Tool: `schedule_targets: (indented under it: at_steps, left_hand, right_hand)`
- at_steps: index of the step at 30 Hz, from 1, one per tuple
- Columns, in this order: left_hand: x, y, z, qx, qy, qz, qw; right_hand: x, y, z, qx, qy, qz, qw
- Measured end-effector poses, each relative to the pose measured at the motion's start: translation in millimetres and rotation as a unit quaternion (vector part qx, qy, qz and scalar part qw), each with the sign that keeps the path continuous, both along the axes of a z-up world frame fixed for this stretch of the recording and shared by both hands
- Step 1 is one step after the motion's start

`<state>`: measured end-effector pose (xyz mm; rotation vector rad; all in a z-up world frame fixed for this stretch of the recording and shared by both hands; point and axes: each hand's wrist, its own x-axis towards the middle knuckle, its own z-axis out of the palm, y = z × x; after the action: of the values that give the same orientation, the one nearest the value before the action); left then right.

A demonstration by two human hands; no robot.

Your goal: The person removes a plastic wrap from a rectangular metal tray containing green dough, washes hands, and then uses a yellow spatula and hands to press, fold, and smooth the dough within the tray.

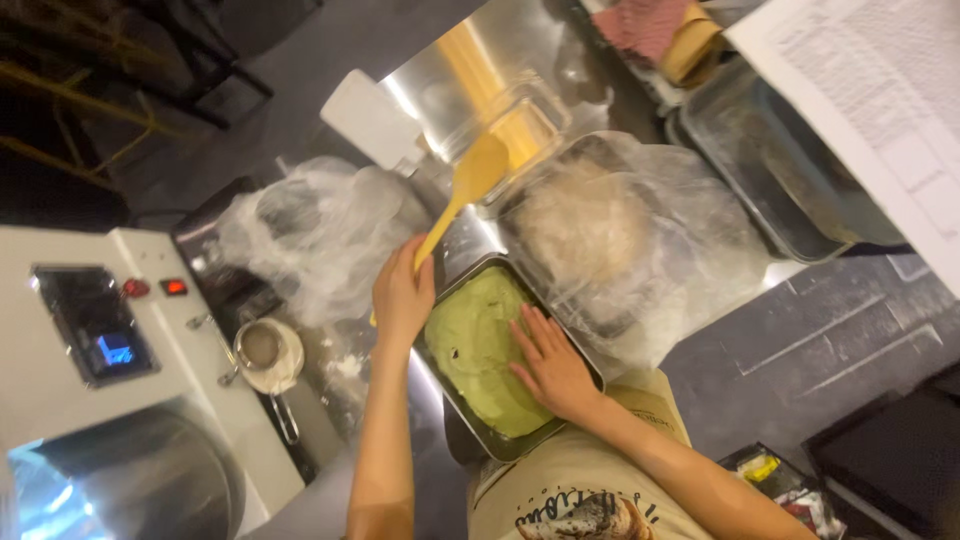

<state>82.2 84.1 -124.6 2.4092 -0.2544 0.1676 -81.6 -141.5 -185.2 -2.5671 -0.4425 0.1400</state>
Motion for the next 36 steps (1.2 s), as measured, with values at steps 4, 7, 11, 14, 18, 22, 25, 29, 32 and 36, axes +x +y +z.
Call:
schedule_targets:
  at_steps: [4,7,11,14,18,22,25,29,32,36]
  left_hand:
    - [-39,47,-13,0.0,0.074,0.05,0.996]
    - [-54,70,-39,0.0,0.055,0.063,0.997]
    - [-57,78,-65,-0.004,0.043,0.107,0.993]
    - [-67,70,-57,0.024,0.029,0.136,0.99]
    - [-74,41,-24,-0.046,0.006,0.117,0.992]
    - [-28,-14,-16,-0.126,-0.003,0.045,0.991]
    - [49,-72,-46,-0.159,0.026,0.012,0.987]
    - [151,-130,-108,0.047,0.098,0.021,0.994]
    - [187,-139,-147,0.101,0.17,0.006,0.98]
    - [201,-150,-165,0.093,0.279,-0.015,0.956]
  right_hand:
    - [11,-5,-7,0.129,0.071,-0.04,0.988]
    - [13,-4,-16,0.194,0.111,-0.07,0.972]
    - [14,2,-15,0.231,0.135,-0.107,0.958]
    - [14,8,6,0.202,0.132,-0.089,0.966]
    - [25,9,47,0.085,-0.032,-0.013,0.996]
    - [86,-13,67,0.165,-0.061,-0.048,0.983]
    - [185,-44,50,0.142,-0.089,-0.107,0.98]
    - [326,-74,-11,0.038,-0.041,-0.057,0.997]
    - [380,-86,-65,-0.068,0.135,-0.012,0.988]
    - [396,-94,-112,-0.027,0.067,-0.013,0.997]
